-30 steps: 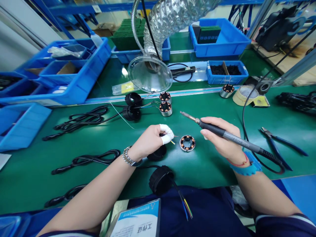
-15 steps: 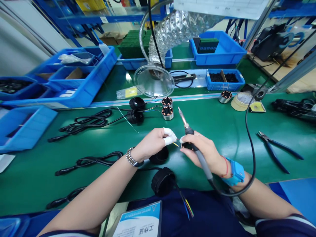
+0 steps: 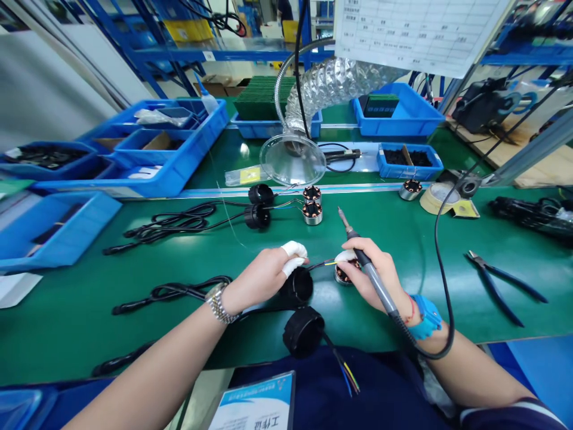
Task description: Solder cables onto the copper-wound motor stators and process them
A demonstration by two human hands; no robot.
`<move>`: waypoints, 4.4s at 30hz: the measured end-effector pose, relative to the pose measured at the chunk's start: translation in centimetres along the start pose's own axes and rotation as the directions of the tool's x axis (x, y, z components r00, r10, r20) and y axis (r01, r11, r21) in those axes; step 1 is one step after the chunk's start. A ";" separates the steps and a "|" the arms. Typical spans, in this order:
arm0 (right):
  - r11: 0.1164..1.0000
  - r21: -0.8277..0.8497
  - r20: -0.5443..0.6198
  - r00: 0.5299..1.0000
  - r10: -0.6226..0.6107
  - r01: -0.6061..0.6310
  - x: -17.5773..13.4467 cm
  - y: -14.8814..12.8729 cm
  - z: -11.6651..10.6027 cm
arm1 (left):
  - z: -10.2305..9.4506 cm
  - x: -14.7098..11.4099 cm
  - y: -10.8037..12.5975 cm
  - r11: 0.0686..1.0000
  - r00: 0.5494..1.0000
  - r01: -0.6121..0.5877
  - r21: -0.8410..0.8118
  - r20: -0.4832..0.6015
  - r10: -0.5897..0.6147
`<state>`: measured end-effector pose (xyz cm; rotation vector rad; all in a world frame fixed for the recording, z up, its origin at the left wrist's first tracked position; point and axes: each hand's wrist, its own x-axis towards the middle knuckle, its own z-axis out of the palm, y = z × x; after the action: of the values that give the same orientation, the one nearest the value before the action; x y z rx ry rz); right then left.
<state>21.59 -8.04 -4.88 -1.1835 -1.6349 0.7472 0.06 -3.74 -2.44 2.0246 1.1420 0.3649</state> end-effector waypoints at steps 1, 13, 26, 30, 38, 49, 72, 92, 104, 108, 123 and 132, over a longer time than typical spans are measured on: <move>0.999 0.025 -0.001 1.000 0.028 -0.028 0.0 0.0 0.1 | 0.4 -0.2 0.0 0.998 0.998 0.038 -0.049 -0.052 -0.041; 0.913 0.357 0.008 0.978 0.210 -0.199 0.2 -0.9 0.6 | 3.9 0.5 1.5 0.913 0.992 -0.078 -0.400 -0.123 0.031; 0.960 0.236 -0.068 0.982 0.174 -0.153 0.0 -0.3 1.5 | 3.4 0.5 1.7 0.989 0.979 -0.136 -0.066 -0.163 0.124; 0.989 0.112 -0.065 0.992 0.109 -0.101 -0.7 -0.3 1.8 | 2.9 1.2 1.7 0.986 0.993 -0.049 -0.159 -0.109 0.032; 0.997 -0.062 -0.061 0.997 -0.047 0.043 0.1 -0.2 0.2 | 2.0 1.5 1.5 0.971 1.000 -0.008 -0.240 0.010 0.011; 0.992 -0.085 0.181 0.980 -0.078 0.094 1.1 -0.5 0.0 | 2.0 1.6 1.2 0.967 1.000 0.010 -0.254 0.020 -0.005; 0.992 -0.125 0.128 0.992 -0.001 0.017 -0.2 -0.8 -1.6 | 2.7 1.6 1.0 0.978 0.999 0.030 -0.208 0.018 -0.027; 0.999 0.001 0.077 0.996 -0.042 0.042 -2.0 -0.4 -5.3 | 2.9 1.7 1.1 0.985 0.998 0.059 -0.165 0.020 -0.057; 0.999 -0.017 0.097 0.995 -0.034 0.036 -1.7 -0.3 -5.0 | 2.9 1.9 1.3 0.992 0.999 0.045 -0.120 0.011 -0.044; 0.999 -0.023 0.097 0.995 -0.032 0.034 -1.6 -0.3 -4.9 | 2.9 1.9 1.3 0.993 0.999 0.031 -0.114 0.012 -0.030; 0.999 0.002 0.121 0.991 -0.053 0.053 -1.6 -0.2 -5.0 | 2.9 2.1 1.4 0.994 0.999 0.036 -0.107 0.010 -0.035; 0.998 0.003 0.067 0.996 -0.055 0.055 -1.5 -0.5 -5.5 | 2.9 2.1 1.2 0.993 0.999 0.036 -0.112 0.013 -0.034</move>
<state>26.67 -9.95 -2.94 -1.1181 -1.7150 0.7599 3.60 -3.78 -3.77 1.9046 1.1237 0.3906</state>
